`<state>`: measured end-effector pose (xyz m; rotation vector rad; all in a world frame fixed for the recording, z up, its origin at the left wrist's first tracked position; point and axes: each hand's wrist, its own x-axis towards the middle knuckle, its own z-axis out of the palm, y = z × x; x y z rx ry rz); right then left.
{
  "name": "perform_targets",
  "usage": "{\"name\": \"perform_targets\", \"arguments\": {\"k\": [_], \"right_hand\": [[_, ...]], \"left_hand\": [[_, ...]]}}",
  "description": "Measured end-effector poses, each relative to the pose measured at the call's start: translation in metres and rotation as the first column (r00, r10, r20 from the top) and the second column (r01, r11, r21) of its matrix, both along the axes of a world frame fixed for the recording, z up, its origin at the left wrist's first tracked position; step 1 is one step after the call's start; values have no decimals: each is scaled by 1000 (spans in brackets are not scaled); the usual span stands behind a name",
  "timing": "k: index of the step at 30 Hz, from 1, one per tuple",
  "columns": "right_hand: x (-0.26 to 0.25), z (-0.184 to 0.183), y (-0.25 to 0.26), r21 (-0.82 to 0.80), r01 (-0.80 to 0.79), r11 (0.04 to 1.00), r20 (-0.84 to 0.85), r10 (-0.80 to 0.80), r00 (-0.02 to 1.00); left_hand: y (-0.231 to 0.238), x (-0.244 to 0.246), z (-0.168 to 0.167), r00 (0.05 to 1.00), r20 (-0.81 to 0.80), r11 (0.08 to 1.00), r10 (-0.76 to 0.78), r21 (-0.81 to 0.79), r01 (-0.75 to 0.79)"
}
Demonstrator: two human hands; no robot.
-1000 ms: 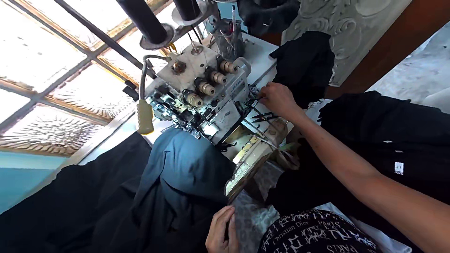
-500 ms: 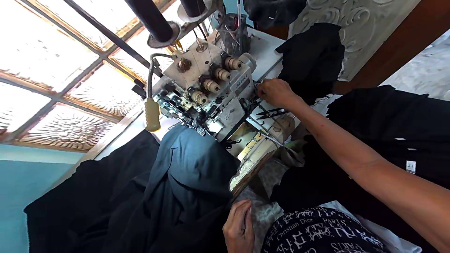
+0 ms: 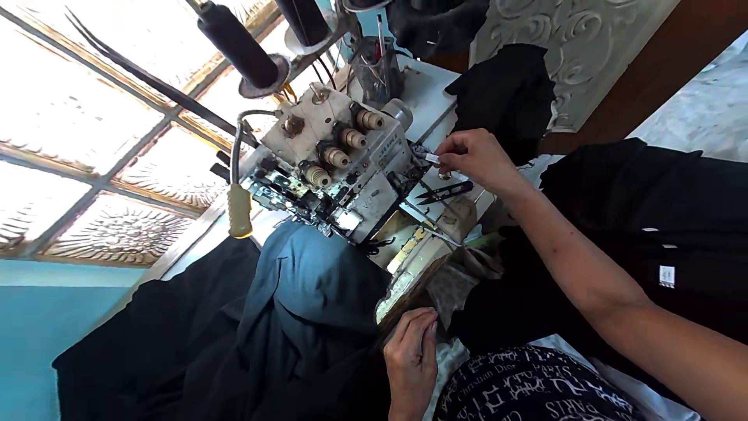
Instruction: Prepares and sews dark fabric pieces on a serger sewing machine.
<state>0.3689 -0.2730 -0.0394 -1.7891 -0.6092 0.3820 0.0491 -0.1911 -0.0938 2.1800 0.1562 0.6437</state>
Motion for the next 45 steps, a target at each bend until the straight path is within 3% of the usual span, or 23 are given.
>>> {"name": "perform_targets", "arguments": {"k": [4, 8, 15, 22, 27, 38, 45], "right_hand": [[-8, 4, -7, 175, -34, 984, -139, 59, 989], [-48, 16, -6, 231, -127, 965, -93, 152, 984], [-135, 12, -7, 244, -281, 928, -2, 290, 957], [-159, 5, -2, 148, -343, 928, 115, 328, 938], [-167, 3, 0, 126, -357, 926, 160, 336, 928], [-176, -7, -2, 200, -352, 914, 432, 240, 869], [-174, -8, -4, 236, -326, 915, 388, 219, 895]], "left_hand": [[-4, -3, -5, 1000, -30, 998, -8, -62, 6], [6, 17, 12, 999, 0, 989, 45, -143, -45], [25, 50, 43, 954, 102, 825, 282, -534, -187], [26, 38, 40, 944, 136, 783, 299, -600, -161], [22, 32, 45, 942, 93, 637, 322, -757, -143], [13, 32, 45, 922, 88, 575, 377, -803, -158], [12, 30, 46, 930, 148, 563, 336, -823, -72]]}}
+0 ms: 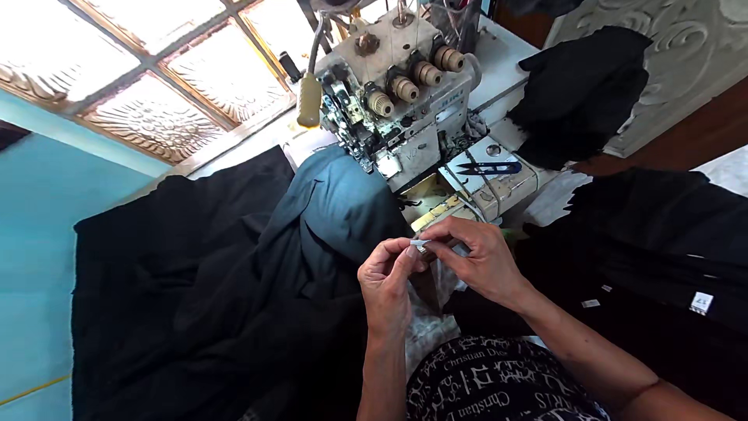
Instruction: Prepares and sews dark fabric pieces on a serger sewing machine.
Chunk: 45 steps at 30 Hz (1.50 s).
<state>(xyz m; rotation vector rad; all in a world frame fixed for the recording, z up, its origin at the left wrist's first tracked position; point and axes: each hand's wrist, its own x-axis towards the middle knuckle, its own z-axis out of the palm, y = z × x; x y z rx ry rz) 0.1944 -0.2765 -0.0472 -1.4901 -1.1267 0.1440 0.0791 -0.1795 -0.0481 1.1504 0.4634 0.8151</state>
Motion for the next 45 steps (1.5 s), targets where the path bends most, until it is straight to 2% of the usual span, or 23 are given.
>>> {"name": "perform_targets", "arguments": {"k": [3, 5, 6, 7, 9, 11, 12, 14, 16, 18, 19, 21, 23, 24, 26, 28, 30, 33, 35, 37, 45], "right_hand": [[1, -1, -1, 24, -3, 1000, -14, 4, 1000], [0, -1, 0, 11, 46, 999, -40, -45, 998], [0, -2, 0, -6, 65, 998, -66, -65, 996], [1, -3, 0, -31, 66, 997, -117, -70, 991], [0, -2, 0, -77, 8, 997, -331, -34, 943], [-4, 3, 1, -26, -134, 991, -638, 87, 765], [-6, 8, 2, 18, -187, 982, -754, 136, 642], [-9, 15, 6, 71, -225, 972, -864, 172, 473], [-11, 16, 12, 97, -212, 972, -887, 181, 425], [-11, 15, 16, 102, -187, 977, -886, 175, 430], [-11, 15, 18, 96, -177, 979, -883, 166, 439], [-13, 12, 21, 92, -149, 985, -863, 153, 482], [-16, 6, 23, 88, -96, 992, -808, 127, 576], [-17, 4, 24, 76, -64, 995, -768, 100, 632], [-20, -1, 26, 46, -14, 999, -680, 42, 732], [-20, -2, 27, 18, 3, 1000, -624, 8, 781], [-19, 0, 26, 7, -35, 999, -619, 32, 784], [-17, 2, 24, 25, -132, 991, -641, 118, 759], [-15, 3, 22, 18, -154, 988, -642, 129, 756], [-15, 3, 20, -1, -142, 990, -639, 109, 761], [-11, -1, 21, -74, -43, 996, -465, 4, 885]], "left_hand": [[-1, 0, 0, 1000, -12, 999, 19, 47, -18], [-3, 0, -4, 994, -35, 964, 107, 249, -95], [-3, 0, -7, 983, -37, 899, 180, 413, -149], [-2, 0, -9, 965, -20, 790, 262, 579, -202], [1, -1, -12, 911, 61, 462, 407, 847, -263], [8, -2, -14, 865, 171, 130, 472, 957, -260], [12, -3, -16, 862, 206, 19, 464, 970, -242], [18, -4, -19, 871, 233, -102, 433, 972, -209], [23, -5, -20, 872, 237, -140, 428, 971, -195], [25, -6, -18, 871, 214, -100, 442, 977, -189], [25, -7, -17, 876, 178, -43, 447, 983, -178], [23, -9, -13, 907, 71, 166, 415, 974, -152], [22, -11, -11, 940, -4, 402, 340, 905, -142], [21, -12, -10, 950, -10, 487, 311, 860, -150], [19, -12, -7, 953, 4, 582, 303, 791, -189], [17, -12, -4, 951, 4, 634, 309, 744, -209], [17, -11, -1, 957, -46, 704, 285, 688, -177], [21, -12, 1, 982, -119, 848, 147, 526, -64], [24, -14, 1, 989, -123, 905, 78, 426, -18], [24, -16, 2, 991, -123, 924, 53, 382, -2], [20, -14, 1, 977, -202, 932, 63, 363, 16]]}}
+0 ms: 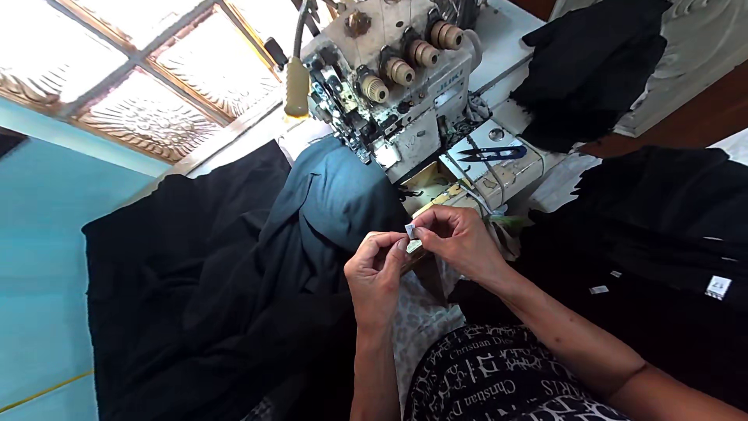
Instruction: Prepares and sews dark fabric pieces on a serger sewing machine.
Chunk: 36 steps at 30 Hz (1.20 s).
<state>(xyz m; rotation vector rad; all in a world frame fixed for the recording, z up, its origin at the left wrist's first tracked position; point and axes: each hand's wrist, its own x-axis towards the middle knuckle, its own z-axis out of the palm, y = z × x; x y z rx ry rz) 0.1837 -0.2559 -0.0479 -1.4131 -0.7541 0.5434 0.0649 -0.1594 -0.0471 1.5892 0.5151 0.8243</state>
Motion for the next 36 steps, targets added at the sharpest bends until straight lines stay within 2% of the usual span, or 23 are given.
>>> {"name": "perform_targets", "arguments": {"k": [9, 15, 19, 24, 28, 36], "right_hand": [[-1, -1, -1, -16, 12, 1000, 216, -9, 976], [-5, -1, 2, -47, 57, 997, 337, -38, 941], [-10, -4, 7, 74, 72, 995, 249, -88, 964], [-12, -9, 11, 206, 96, 974, 190, -136, 972], [-9, -12, 11, 211, 107, 972, 148, -140, 979], [-8, -16, 11, 232, 118, 966, 137, -152, 979]], "left_hand": [[-1, 4, -2, 999, 19, 996, 44, 73, -46], [-2, 7, -3, 995, -27, 986, 95, 139, -90], [-6, 11, -4, 992, -4, 987, 126, 104, -125], [-8, 14, -2, 992, 54, 986, 117, -123, -110], [-11, 15, 0, 991, 75, 971, 111, -220, -92], [-14, 15, -2, 990, 102, 968, 100, -240, -73]]}}
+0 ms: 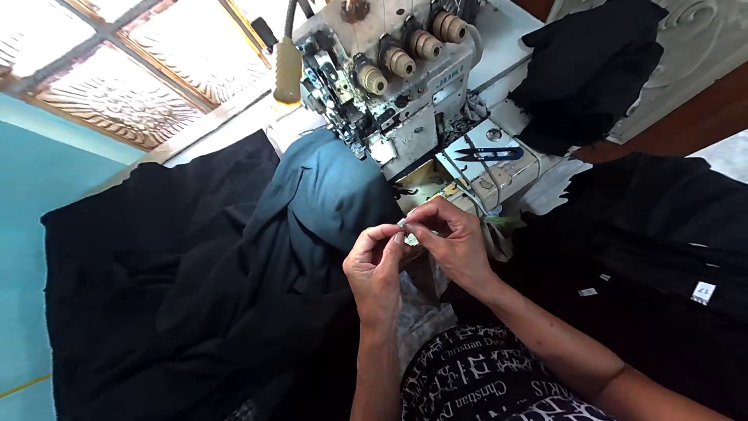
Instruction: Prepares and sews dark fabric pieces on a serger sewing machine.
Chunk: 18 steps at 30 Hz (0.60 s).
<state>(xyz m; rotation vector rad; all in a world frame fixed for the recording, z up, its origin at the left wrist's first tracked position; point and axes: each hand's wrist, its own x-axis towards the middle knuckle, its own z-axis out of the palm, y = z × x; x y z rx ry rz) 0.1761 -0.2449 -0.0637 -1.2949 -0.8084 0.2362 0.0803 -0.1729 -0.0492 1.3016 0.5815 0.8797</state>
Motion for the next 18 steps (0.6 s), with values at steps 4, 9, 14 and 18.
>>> {"name": "perform_targets", "arguments": {"k": [4, 9, 14, 18], "right_hand": [[0, -1, 0, 11, 14, 1000, 11, -14, 1000], [0, -2, 0, 13, 13, 1000, 31, -13, 999], [-2, -2, 0, -11, 12, 1000, -2, -12, 1000], [-2, -3, 0, -9, 5, 1000, 12, -5, 1000]], "left_hand": [[0, 0, 0, 1000, 1, 1000, -2, -7, 2], [-1, 0, 0, 1000, 9, 1000, -9, -19, 9], [-1, -1, 0, 1000, 15, 1000, -5, -27, 6], [0, -1, -1, 1000, 21, 999, -6, -34, 7]]}}
